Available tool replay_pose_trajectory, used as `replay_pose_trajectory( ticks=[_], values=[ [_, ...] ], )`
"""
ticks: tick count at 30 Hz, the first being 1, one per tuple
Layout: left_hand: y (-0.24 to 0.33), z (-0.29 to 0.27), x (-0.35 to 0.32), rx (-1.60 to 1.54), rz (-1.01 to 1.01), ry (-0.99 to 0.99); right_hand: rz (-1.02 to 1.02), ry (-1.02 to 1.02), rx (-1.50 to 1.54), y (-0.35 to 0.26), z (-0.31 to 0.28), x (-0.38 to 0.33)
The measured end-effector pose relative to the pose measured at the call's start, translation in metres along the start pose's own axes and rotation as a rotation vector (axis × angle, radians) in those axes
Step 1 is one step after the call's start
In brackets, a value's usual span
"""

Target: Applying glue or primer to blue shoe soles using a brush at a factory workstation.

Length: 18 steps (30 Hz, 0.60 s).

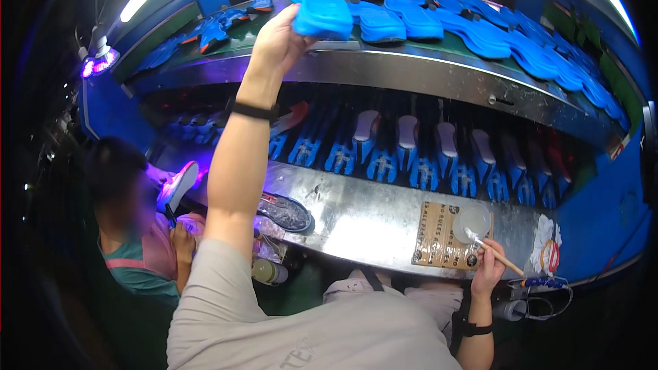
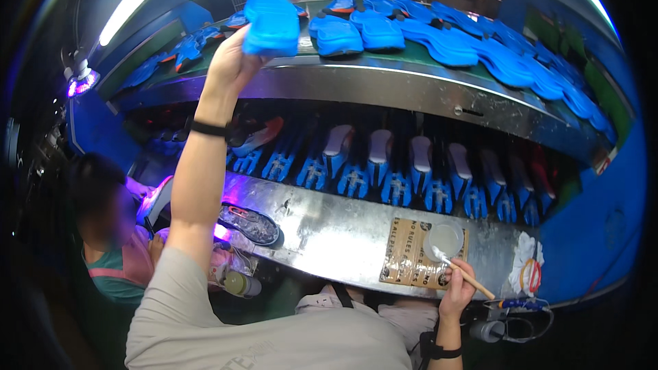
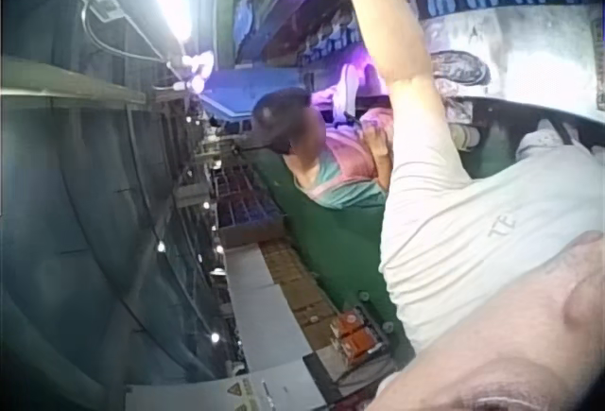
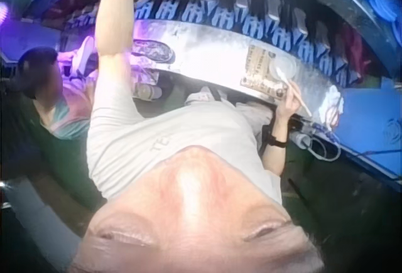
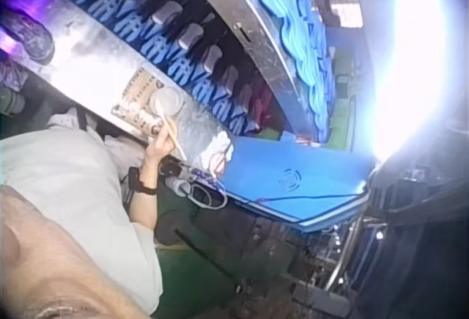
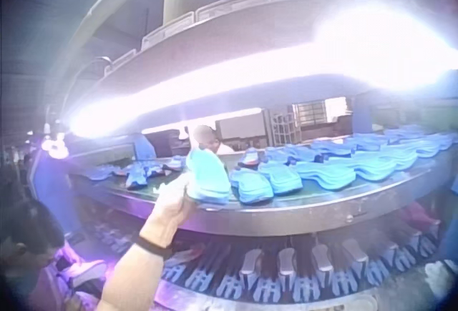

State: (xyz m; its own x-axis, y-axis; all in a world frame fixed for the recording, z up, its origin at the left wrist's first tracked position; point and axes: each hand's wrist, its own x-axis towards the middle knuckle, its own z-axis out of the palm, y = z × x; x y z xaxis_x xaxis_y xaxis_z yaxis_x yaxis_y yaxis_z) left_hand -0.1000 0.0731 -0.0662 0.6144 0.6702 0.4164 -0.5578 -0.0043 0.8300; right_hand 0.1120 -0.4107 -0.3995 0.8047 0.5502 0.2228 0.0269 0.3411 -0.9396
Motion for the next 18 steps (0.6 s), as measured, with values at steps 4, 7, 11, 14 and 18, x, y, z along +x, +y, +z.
replay_pose_trajectory(
  ticks=[4, 7, 11, 14, 18],
  values=[
    [0.003, -0.043, 0.026, 0.916, 0.074, 0.584, 0.031, 0.064, -0.015, 0.011, -0.013, -0.001],
    [0.017, -0.089, 0.032, 0.914, 0.184, 0.726, 0.053, 0.103, -0.037, 0.007, -0.019, -0.010],
    [0.075, -0.172, 0.039, 0.674, -0.069, 0.836, 0.045, 0.117, -0.085, 0.008, -0.028, -0.014],
    [0.102, -0.201, 0.031, 0.583, -0.074, 0.955, 0.041, 0.094, -0.104, 0.002, -0.024, -0.010],
    [0.104, -0.208, 0.011, 0.780, -0.020, 0.946, 0.031, 0.076, -0.065, -0.002, -0.022, -0.011]
  ],
)
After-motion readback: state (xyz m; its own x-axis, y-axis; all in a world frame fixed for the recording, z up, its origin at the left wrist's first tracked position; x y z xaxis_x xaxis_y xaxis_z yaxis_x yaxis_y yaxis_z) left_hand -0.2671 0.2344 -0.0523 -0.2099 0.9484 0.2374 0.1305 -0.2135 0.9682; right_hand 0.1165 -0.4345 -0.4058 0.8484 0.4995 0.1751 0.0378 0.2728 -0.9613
